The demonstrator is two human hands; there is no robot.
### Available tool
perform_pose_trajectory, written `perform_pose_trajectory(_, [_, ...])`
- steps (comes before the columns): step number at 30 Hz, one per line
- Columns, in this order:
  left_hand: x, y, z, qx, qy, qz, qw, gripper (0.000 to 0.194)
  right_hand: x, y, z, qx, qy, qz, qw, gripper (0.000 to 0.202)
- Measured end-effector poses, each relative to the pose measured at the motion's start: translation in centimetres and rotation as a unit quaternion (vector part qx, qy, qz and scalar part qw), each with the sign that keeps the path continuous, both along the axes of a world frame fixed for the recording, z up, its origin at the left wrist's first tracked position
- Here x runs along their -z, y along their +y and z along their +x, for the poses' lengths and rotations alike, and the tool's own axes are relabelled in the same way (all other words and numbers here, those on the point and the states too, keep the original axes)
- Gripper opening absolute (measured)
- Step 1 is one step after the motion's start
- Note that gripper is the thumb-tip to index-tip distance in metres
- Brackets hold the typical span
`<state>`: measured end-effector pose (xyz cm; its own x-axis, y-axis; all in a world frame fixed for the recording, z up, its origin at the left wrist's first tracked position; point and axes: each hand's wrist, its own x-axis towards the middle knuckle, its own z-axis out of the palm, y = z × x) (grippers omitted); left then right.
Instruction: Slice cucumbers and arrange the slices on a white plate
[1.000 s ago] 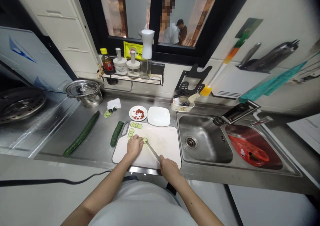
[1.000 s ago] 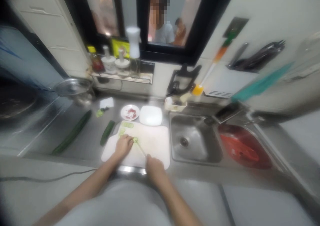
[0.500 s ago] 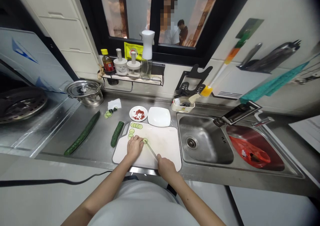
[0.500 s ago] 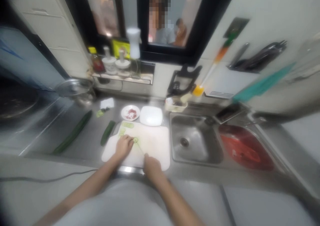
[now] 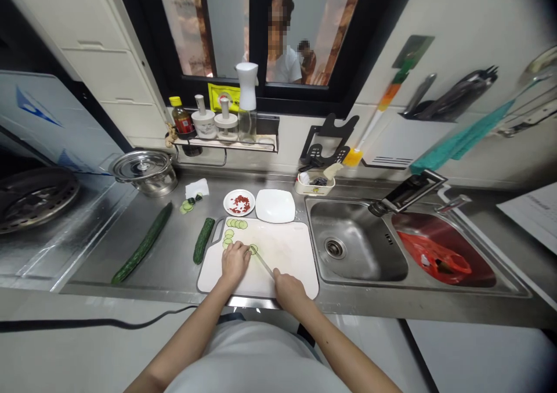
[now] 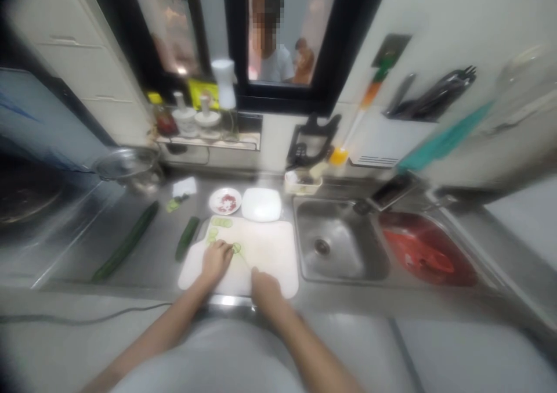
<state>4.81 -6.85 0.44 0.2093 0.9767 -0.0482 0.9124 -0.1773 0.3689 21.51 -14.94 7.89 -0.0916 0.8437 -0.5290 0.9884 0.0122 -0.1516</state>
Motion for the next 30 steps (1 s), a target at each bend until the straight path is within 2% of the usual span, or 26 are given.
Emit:
perform_pose_trajectory(12, [-0.3,0.1,0.1,0.011,0.015,-0.004,1.0,0.03,1.3,0.0,0.0,0.01,0.007,0.033,0.999,0.036])
perform_pose_trajectory(30, [-0.4,0.3,0.2,0.046,0.054,0.019,0.997,0.028,1.4,0.1,-0.2,0.022,-0.007,0.024,0.999,0.045])
